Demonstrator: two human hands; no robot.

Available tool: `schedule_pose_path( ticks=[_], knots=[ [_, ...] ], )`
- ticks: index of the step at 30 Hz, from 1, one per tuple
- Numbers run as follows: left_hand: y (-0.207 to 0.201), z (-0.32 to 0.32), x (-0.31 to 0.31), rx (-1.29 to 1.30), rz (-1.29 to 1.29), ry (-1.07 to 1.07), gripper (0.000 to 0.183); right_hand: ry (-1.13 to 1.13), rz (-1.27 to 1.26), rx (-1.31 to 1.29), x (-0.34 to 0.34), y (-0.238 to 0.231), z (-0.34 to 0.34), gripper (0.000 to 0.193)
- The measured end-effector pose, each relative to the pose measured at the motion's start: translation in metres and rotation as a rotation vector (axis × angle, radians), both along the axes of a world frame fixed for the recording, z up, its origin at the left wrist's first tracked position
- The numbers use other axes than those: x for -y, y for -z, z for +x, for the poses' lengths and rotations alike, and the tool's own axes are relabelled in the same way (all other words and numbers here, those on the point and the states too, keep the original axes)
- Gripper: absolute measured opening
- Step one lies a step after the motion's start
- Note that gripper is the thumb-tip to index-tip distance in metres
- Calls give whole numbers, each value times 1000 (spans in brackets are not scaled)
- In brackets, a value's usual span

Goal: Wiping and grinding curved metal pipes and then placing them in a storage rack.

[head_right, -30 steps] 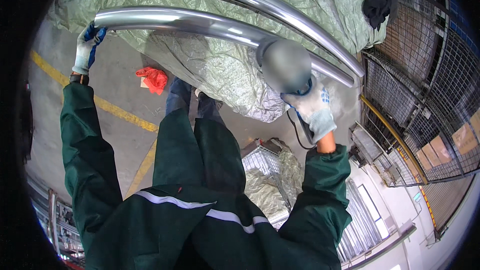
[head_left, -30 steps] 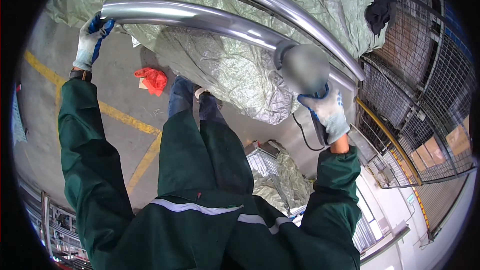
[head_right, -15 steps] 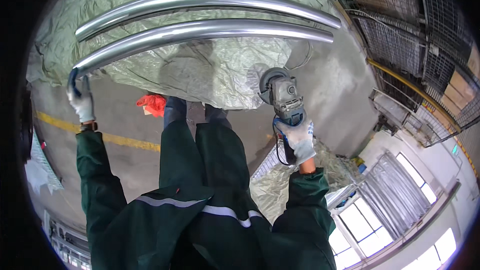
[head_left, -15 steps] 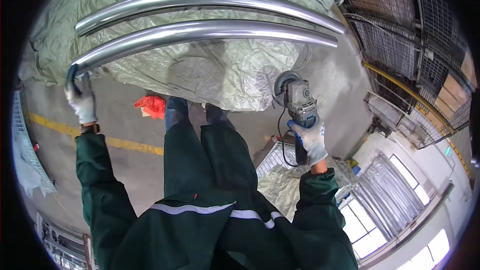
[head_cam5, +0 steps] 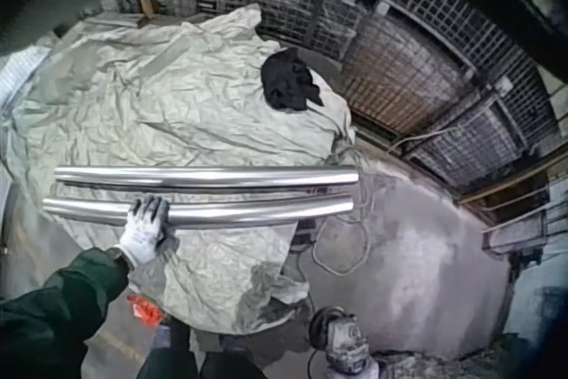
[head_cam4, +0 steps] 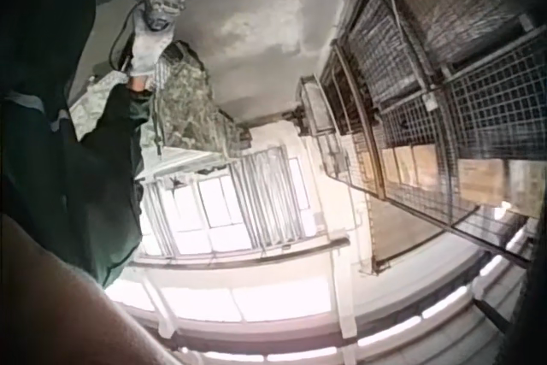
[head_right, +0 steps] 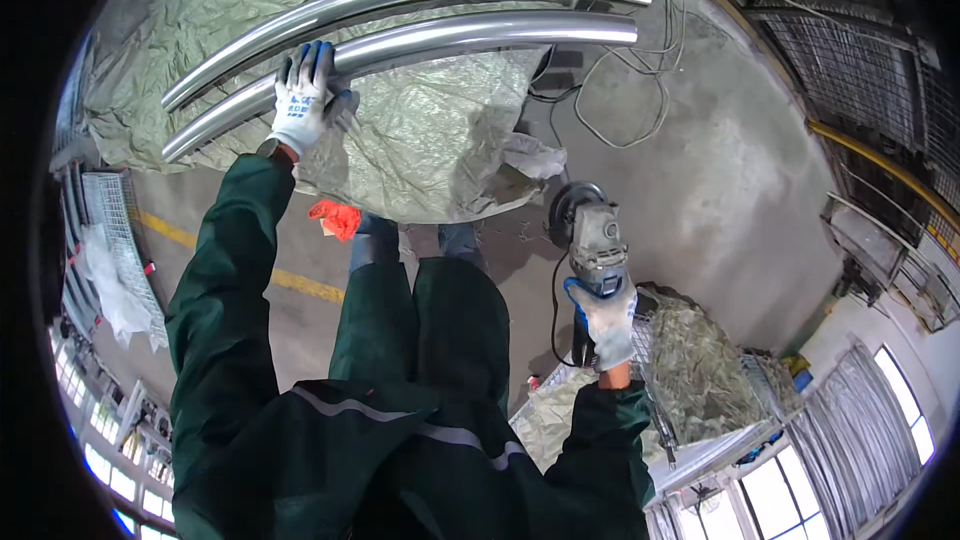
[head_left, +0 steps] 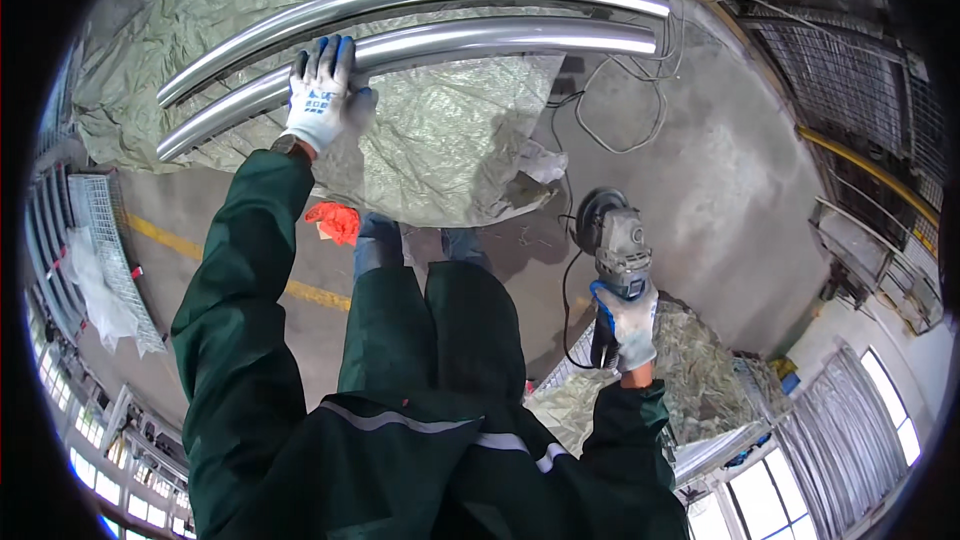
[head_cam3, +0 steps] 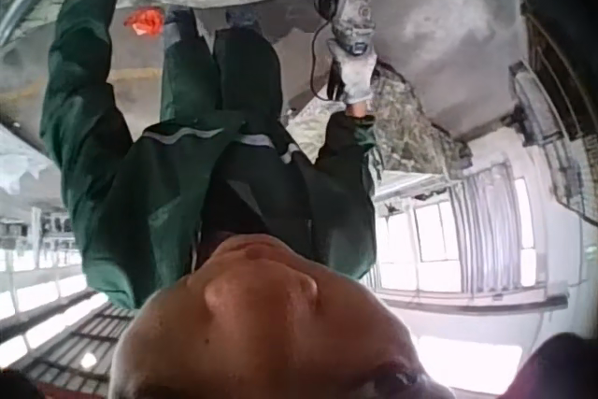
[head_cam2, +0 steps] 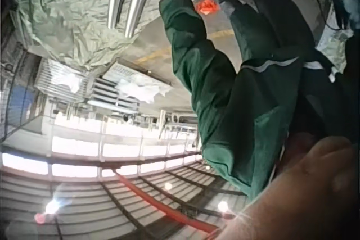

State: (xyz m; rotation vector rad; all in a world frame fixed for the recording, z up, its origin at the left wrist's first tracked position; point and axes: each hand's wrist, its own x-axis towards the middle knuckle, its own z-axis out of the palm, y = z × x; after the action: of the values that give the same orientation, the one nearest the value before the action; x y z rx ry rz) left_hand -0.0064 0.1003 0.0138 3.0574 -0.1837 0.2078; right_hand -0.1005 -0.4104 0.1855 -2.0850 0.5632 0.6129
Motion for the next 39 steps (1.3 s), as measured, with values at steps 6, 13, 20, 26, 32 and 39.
schedule_pose_path(
  ticks=[6, 13, 20, 26, 32, 39],
  knots=[
    [16, 27, 5, -71, 211, -130, 88, 115, -7, -83, 52, 16, -24, 39],
    [16, 51, -8, -371, 215, -190, 84, 243, 83, -71, 77, 41, -54, 47],
    [34, 55, -46, -266, -1, -54, 80, 133, 169, -130, 85, 51, -49, 56],
    [2, 43, -43, -585, -226, 4, 78, 176, 96, -92, 58, 39, -49, 54],
    [-6, 26, -61, -499, -258, 256, 79, 151, 77, -37, 40, 46, -46, 40],
    [-14, 12, -56, -436, -198, 138, 81, 59, 89, -109, 1, 37, -15, 34]
  ],
)
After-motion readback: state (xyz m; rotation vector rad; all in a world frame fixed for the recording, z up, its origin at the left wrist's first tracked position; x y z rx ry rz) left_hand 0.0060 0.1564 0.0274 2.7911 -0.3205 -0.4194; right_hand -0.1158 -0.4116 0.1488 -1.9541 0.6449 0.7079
